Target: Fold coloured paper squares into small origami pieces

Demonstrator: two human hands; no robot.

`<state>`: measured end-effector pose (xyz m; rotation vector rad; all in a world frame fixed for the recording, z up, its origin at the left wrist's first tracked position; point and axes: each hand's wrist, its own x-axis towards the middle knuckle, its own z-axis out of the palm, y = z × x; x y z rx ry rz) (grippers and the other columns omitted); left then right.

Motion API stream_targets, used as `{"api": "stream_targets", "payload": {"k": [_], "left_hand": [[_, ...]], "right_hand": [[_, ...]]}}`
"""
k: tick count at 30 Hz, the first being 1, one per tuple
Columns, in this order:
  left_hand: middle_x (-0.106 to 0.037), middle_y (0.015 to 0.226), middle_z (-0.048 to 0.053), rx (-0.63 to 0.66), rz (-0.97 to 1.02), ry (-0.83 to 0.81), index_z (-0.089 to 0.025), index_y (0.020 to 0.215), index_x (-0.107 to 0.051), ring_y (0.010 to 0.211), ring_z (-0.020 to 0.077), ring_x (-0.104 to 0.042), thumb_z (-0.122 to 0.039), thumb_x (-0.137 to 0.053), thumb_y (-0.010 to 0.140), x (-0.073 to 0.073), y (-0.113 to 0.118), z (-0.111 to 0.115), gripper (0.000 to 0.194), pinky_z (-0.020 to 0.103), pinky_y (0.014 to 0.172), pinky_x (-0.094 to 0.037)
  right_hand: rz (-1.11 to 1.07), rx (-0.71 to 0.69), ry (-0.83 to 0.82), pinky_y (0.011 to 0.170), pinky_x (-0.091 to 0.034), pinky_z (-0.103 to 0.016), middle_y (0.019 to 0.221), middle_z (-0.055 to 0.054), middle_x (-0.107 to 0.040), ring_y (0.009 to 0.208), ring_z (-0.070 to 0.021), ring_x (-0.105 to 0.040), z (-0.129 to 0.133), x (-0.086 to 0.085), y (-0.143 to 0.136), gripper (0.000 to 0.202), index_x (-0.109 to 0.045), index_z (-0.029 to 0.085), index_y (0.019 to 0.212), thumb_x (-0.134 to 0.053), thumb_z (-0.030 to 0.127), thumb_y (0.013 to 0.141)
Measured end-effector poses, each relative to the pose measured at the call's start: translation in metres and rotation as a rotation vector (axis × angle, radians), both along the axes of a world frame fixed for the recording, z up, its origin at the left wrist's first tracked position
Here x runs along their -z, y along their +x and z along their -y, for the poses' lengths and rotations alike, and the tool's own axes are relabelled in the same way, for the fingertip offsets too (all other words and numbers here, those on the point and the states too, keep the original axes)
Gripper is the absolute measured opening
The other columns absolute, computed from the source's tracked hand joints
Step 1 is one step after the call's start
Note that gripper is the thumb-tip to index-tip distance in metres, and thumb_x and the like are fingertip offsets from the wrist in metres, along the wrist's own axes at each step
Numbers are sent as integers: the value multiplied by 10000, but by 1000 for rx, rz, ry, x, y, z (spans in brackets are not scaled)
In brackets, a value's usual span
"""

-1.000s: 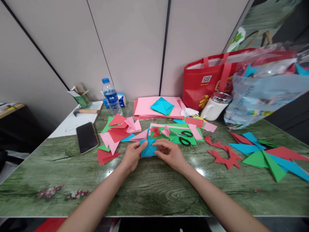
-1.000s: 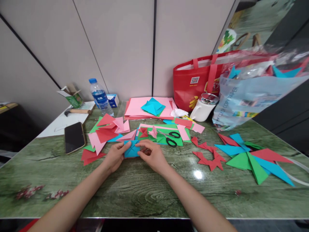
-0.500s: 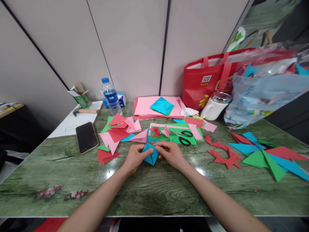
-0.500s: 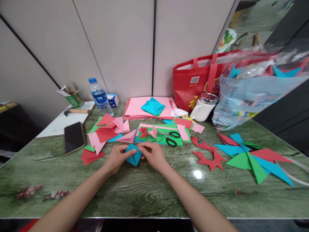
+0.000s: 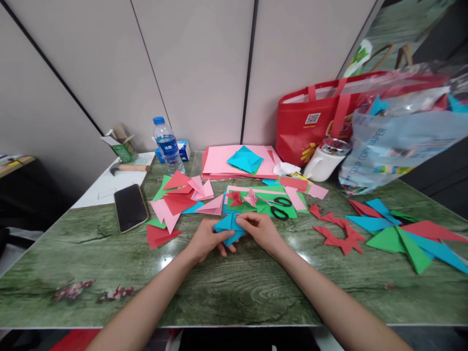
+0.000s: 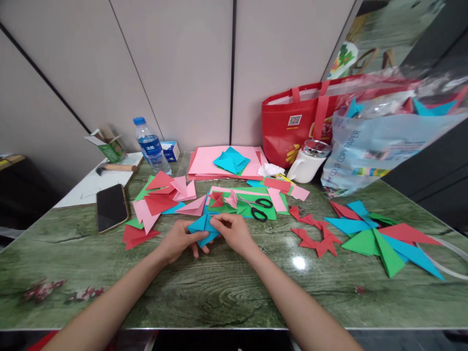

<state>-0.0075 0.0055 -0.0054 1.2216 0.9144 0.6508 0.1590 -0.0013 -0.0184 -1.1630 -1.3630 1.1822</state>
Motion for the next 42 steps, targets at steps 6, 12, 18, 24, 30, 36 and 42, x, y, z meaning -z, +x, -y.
{"api": "stream_targets", "payload": {"k": [6,12,18,24,30,36,42], "left_hand": [[-676,754,71,-44,-91,169,-104,911,-646,552,146,-617,-321,-704,641,-4,0,-2,350,231,461,-490],[-707,790,51,-206,-191,427,-145,787,-700,738,186,-626,-323,-637,711,-2,-4,-9,204,275,677,-489],[-689,806,60,-277,-194,515,-172,842,-699,466,115,-566,-296,-619,730,2,-1,-2,185,233,434,-450],[-626,1005,77,-413,-172,909,-213,719,-713,923,205,-591,-200,-651,709,-5,-3,2,64,314,736,-493],[-550,1210,84,-439,-161,917,-220,714,-715,740,149,-613,-192,-661,709,-3,-5,5,61,320,714,-481],[-660,1016,77,-475,-137,767,-207,679,-716,818,202,-616,-223,-702,655,-7,-1,4,32,297,678,-488],[-695,676,14,-468,-147,608,-198,659,-712,633,158,-613,-236,-716,631,-7,1,2,47,255,612,-484]], "right_hand": [[38,92,45,363,-436,-186,624,-8,-605,459,-89,-487,1,0,2,190,-657,165,700,-633,354,703],[-53,101,11,341,-502,-222,702,-16,-611,469,-109,-546,3,4,0,250,-652,165,784,-661,389,673],[71,79,246,636,-551,-326,774,-45,-625,725,-181,-607,4,2,0,122,-668,192,781,-631,299,737],[154,94,496,847,-456,-394,906,-61,-608,931,-221,-579,10,-9,0,70,-686,237,799,-638,231,748],[114,168,519,899,-429,-387,1131,-71,-531,1077,-241,-513,12,-11,-1,46,-693,246,756,-654,249,732],[59,117,320,656,-478,-288,759,-30,-608,761,-181,-582,9,-7,-3,49,-655,214,722,-656,263,725],[78,151,358,610,-452,-269,732,-26,-590,701,-162,-554,8,-9,-3,84,-631,200,686,-622,260,744]]}}
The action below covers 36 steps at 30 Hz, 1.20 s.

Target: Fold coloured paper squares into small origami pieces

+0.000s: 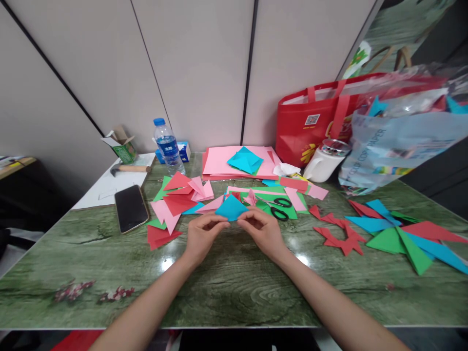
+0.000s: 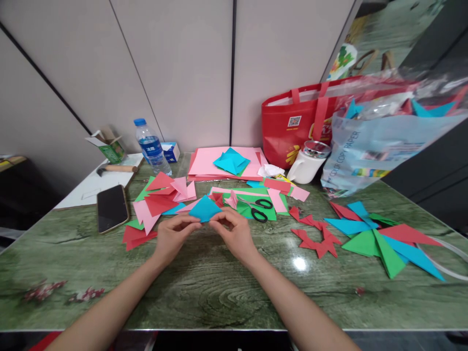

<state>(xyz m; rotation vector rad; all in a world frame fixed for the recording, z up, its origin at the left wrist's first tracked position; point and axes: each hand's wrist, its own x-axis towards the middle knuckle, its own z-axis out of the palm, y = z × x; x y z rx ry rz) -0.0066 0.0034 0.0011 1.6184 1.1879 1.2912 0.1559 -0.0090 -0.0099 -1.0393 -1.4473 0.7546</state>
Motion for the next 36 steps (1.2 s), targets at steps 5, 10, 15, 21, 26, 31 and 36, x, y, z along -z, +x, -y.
{"api": "stream_targets", "payload": {"k": [5,10,15,21,26,31,36], "left_hand": [[-705,664,9,6,33,-81,-188,691,-721,612,152,-617,-234,-735,605,0,0,-1,100,240,598,-488],[-703,625,7,19,90,-125,-177,638,-710,587,145,-625,-232,-731,609,2,0,-2,65,224,588,-491],[-699,606,13,24,128,-156,-166,622,-698,573,149,-638,-225,-713,627,1,2,1,61,223,579,-499],[-698,611,23,53,187,-225,-149,614,-677,578,148,-639,-213,-725,611,6,4,2,80,218,579,-493],[-692,608,11,47,224,-224,-155,611,-679,569,127,-620,-218,-737,603,11,4,-1,85,203,583,-481],[-688,596,15,37,221,-224,-151,600,-676,558,126,-613,-226,-737,605,11,4,-1,97,206,574,-478],[-688,595,18,25,203,-209,-148,598,-671,560,127,-613,-226,-737,604,11,4,0,102,204,569,-476]], "right_hand": [[-35,-20,-19,615,-465,-272,727,-32,-601,697,-163,-567,0,0,-1,94,-625,192,669,-621,264,730],[-56,-25,-42,602,-459,-260,706,-24,-604,675,-154,-565,-1,3,-2,91,-625,182,670,-639,261,714],[-97,7,-88,595,-443,-254,678,-15,-599,651,-147,-555,0,5,-5,106,-625,177,644,-661,258,703],[-137,28,-133,584,-440,-256,646,-7,-607,621,-145,-558,0,4,-5,104,-634,177,628,-683,257,672],[-146,31,-122,580,-436,-253,647,-7,-611,626,-143,-560,-1,5,-5,86,-646,179,621,-691,240,663],[-134,47,-104,580,-443,-254,647,-7,-619,626,-145,-569,0,6,-6,81,-651,183,618,-691,235,664],[-115,72,-100,574,-448,-255,641,-9,-622,623,-148,-570,0,5,-7,84,-656,184,609,-692,239,661]]}}
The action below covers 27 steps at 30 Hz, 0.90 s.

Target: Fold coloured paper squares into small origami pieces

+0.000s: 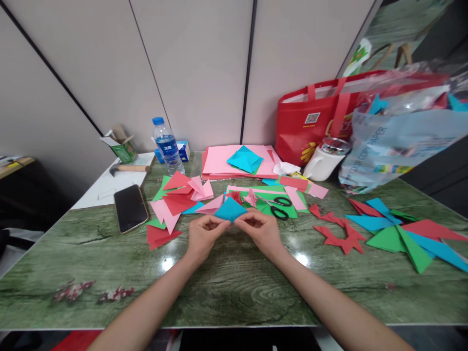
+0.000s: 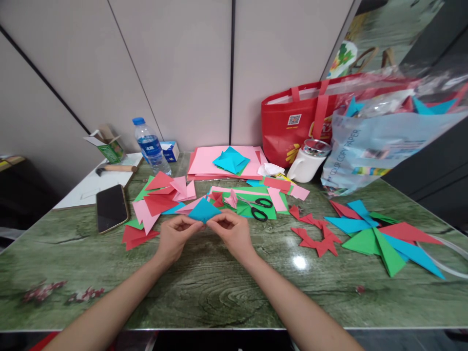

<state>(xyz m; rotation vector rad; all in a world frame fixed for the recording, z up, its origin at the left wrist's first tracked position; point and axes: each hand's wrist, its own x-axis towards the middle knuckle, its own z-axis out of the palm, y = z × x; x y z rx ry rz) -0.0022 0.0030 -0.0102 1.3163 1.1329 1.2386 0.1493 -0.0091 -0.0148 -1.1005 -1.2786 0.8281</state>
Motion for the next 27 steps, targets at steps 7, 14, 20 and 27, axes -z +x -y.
{"api": "stream_targets", "payload": {"k": [7,14,20,27], "left_hand": [[-687,601,16,-21,11,2,-149,611,-671,565,125,-617,-228,-734,609,2,1,1,101,206,579,-483],[-687,597,20,-17,44,-26,-144,606,-663,565,132,-624,-223,-739,597,1,2,1,110,217,588,-491],[-685,595,22,-19,39,-30,-140,606,-655,570,140,-633,-224,-728,607,-2,3,1,111,224,589,-505],[-664,609,4,-22,136,-71,-142,649,-633,574,151,-643,-216,-750,568,-5,5,2,161,268,623,-544]], "right_hand": [[9,9,27,569,-447,-252,634,-8,-620,622,-147,-568,1,-2,-2,79,-653,184,606,-691,227,661],[-9,1,16,571,-450,-246,642,-8,-621,630,-144,-569,1,0,-2,73,-655,179,612,-687,224,659],[-61,-11,-45,570,-453,-252,656,-8,-622,613,-139,-568,1,1,-3,89,-641,178,647,-689,252,655],[-197,-34,-90,548,-458,-245,652,16,-565,583,-126,-542,0,3,-4,252,-542,193,736,-733,295,608]]}}
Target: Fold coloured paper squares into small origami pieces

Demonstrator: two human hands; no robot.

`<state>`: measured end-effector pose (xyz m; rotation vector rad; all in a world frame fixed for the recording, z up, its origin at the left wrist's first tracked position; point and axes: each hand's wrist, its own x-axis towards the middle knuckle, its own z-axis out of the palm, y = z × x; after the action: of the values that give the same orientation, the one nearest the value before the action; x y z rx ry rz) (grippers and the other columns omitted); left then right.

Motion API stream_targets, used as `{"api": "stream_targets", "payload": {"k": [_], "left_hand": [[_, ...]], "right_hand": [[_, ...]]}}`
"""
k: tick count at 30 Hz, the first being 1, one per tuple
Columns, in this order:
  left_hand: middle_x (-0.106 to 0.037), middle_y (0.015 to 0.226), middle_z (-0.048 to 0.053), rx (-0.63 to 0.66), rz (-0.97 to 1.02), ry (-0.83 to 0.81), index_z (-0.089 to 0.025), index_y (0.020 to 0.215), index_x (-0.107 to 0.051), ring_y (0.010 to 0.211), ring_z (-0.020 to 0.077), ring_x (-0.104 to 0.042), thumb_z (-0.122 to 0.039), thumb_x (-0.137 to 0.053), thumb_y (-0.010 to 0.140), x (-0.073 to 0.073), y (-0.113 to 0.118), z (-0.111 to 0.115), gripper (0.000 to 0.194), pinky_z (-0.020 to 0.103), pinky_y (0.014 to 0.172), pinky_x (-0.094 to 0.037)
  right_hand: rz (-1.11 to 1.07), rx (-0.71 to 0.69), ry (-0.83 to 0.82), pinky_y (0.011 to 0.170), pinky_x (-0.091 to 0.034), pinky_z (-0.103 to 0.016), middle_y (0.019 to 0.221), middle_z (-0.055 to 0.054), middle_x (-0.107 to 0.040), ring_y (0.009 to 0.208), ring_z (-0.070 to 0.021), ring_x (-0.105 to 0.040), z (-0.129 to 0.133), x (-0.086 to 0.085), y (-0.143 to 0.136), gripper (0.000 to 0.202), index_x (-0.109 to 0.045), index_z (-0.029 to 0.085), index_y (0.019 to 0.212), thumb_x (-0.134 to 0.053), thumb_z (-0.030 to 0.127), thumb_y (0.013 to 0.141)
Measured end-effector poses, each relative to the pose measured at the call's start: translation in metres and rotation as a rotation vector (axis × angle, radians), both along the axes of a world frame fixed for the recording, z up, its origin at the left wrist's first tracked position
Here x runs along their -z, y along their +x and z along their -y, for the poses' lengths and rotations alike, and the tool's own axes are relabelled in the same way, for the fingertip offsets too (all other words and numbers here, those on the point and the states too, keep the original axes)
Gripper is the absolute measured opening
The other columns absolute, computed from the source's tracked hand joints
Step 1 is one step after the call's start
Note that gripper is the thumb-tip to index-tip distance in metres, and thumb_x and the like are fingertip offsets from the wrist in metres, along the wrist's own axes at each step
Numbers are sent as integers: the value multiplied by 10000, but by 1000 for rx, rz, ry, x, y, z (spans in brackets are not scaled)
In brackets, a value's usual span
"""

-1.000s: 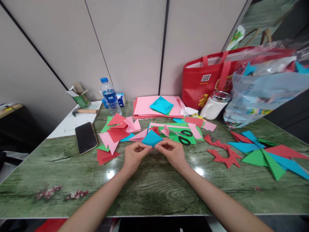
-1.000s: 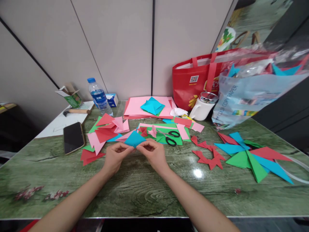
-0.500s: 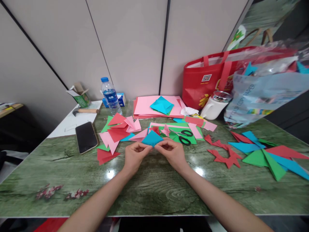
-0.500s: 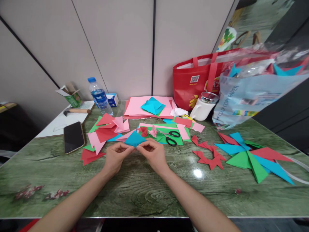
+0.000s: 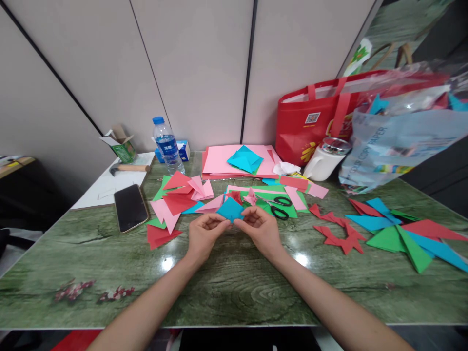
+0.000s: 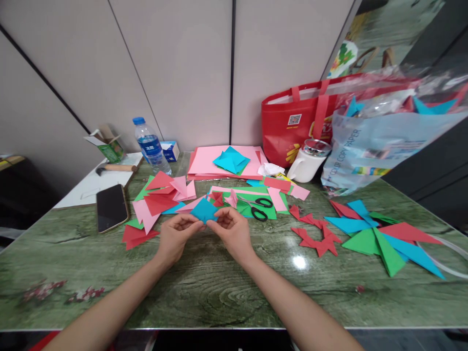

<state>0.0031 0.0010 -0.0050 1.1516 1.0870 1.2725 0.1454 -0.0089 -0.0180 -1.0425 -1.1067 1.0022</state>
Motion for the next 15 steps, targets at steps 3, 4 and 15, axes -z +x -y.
{"api": "stream_targets", "payload": {"k": [3,4,15], "left_hand": [[-651,609,-10,4,57,-13,-140,679,-616,574,138,-638,-199,-756,557,1,1,0,195,265,631,-551],[-644,606,-16,9,74,-16,-141,701,-610,573,133,-637,-196,-757,556,1,1,0,214,263,631,-553],[-646,613,-38,100,87,-37,-173,1076,-426,562,133,-646,-191,-735,590,-3,-1,-1,576,275,635,-551]], "right_hand": [[-35,3,-13,560,-465,-239,648,30,-548,589,-119,-544,0,-1,-1,292,-514,198,750,-744,284,592],[-54,7,-19,560,-466,-234,643,37,-542,586,-115,-544,0,-1,-1,314,-500,202,763,-748,275,584],[-132,-135,-95,492,-496,-237,695,36,-615,526,-113,-561,-2,-3,0,467,-450,220,951,-737,252,584]]}}
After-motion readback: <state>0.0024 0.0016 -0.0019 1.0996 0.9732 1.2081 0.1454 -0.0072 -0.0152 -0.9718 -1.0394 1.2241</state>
